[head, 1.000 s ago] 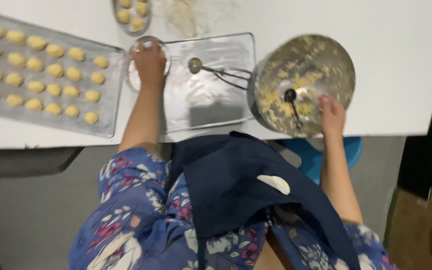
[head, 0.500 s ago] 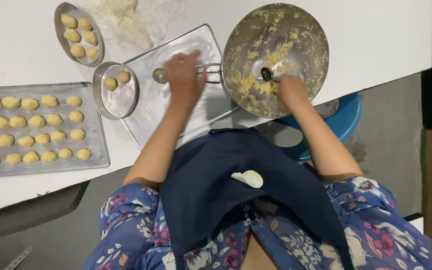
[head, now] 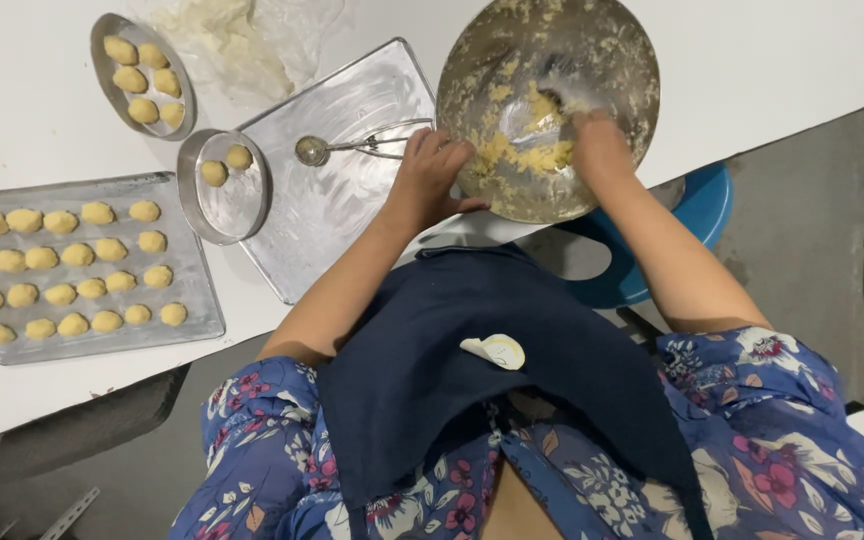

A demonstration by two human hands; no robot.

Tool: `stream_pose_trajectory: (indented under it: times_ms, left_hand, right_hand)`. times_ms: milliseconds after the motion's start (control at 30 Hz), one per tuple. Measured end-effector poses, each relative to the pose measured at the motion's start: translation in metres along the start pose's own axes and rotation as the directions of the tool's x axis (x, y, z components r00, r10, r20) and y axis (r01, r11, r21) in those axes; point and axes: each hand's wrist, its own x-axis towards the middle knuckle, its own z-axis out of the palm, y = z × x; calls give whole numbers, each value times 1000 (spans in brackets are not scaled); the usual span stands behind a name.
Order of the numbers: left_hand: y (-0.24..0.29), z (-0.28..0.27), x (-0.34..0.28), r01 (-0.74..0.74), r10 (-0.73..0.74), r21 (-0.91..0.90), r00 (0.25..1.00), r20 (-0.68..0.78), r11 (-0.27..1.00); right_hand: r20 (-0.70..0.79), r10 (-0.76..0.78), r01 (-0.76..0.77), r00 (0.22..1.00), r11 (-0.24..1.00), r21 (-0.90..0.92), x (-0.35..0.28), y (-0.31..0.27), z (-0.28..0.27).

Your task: Forming small balls of dough and placing them on a tray.

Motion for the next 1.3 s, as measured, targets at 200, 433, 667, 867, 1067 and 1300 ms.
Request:
stream_pose_trajectory:
  times_ms: [200,433,667,867,1067,1300]
  left_hand:
    - [-3,-3,2,-45,35,-80,992,-121,996]
    - [-7,6,1,-81,74,-30,982,-175,996]
    - [-4,-3,8,-111,115,31,967,-227,993]
    - [-8,-3,8,-134,142,52,964,-224,990]
    - [6,-27,12,-35,37,24,994,-99,999]
    - [18,-11,16,-10,12,70,1000,-26,998]
  right_hand:
    - [137,22,-57,990,965,256,-16,-26,56]
    - [124,-84,18,989,889,458,-45,-65,20]
    - [166,-82,-18,983,851,526,-79,-112,-33]
    - [172,-33,-85,985,769,634,-79,-101,-31]
    - [346,65,-352,936,125,928,-63,-90,-38]
    - [295,90,-293,951,-39,955,-68,-103,-64]
